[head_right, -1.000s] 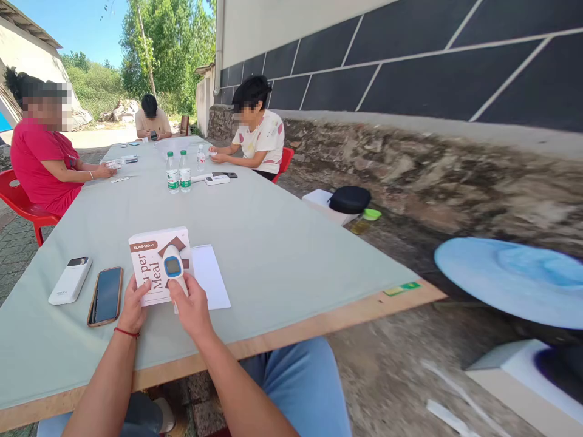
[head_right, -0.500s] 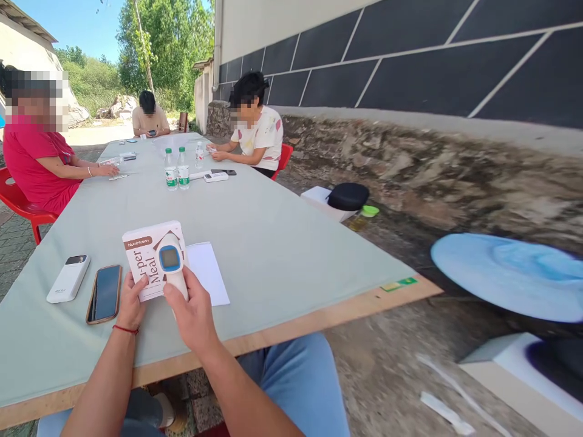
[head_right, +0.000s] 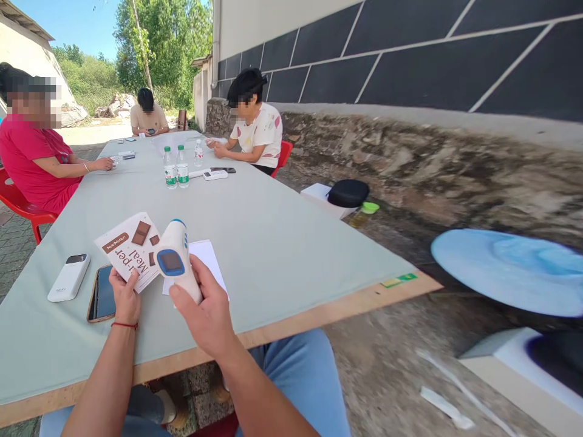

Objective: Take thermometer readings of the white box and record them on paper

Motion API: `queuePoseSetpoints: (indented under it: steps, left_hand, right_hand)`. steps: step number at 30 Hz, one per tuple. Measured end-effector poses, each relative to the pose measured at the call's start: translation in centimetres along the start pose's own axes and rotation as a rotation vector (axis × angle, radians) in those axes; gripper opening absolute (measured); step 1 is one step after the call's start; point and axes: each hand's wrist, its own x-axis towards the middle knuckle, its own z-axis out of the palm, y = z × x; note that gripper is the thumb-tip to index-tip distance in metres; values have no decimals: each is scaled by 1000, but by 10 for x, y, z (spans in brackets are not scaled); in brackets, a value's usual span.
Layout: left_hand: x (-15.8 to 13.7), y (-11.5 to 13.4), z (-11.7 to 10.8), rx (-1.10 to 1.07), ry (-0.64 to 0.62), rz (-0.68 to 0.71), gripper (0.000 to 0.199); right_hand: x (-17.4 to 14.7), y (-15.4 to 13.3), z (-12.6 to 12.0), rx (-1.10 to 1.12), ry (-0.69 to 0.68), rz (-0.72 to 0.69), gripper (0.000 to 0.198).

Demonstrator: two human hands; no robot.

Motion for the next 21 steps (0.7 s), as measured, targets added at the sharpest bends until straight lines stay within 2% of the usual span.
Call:
queuePoseSetpoints:
  steps: [3, 7, 10, 14, 17, 19, 21]
  left_hand:
    - [-1, 0, 0, 103, -10, 46, 74]
    - [0, 2, 0, 276, -106, 86, 68]
    - [0, -1, -2, 533, -129, 117, 74]
    - [-9, -4, 1, 972, -98, 63, 113]
    - [-19, -2, 6, 1194, -129, -6, 141]
    - [-24, 1, 9, 1270, -163, -30, 152]
    - [-26, 3, 11, 1317, -191, -36, 156]
  right_hand:
    - [19, 40, -25, -340, 65, 36, 52]
    - [39, 102, -61, -924, -9, 189, 49]
    - [45, 135, -80, -1184, -39, 191, 47]
    - [44, 150, -90, -1291, 45, 121, 43]
    - [39, 144, -80, -1274, 111, -3, 38]
    - [33, 136, -65, -1193, 0, -24, 30]
    - [27, 130, -44, -1115, -174, 46, 28]
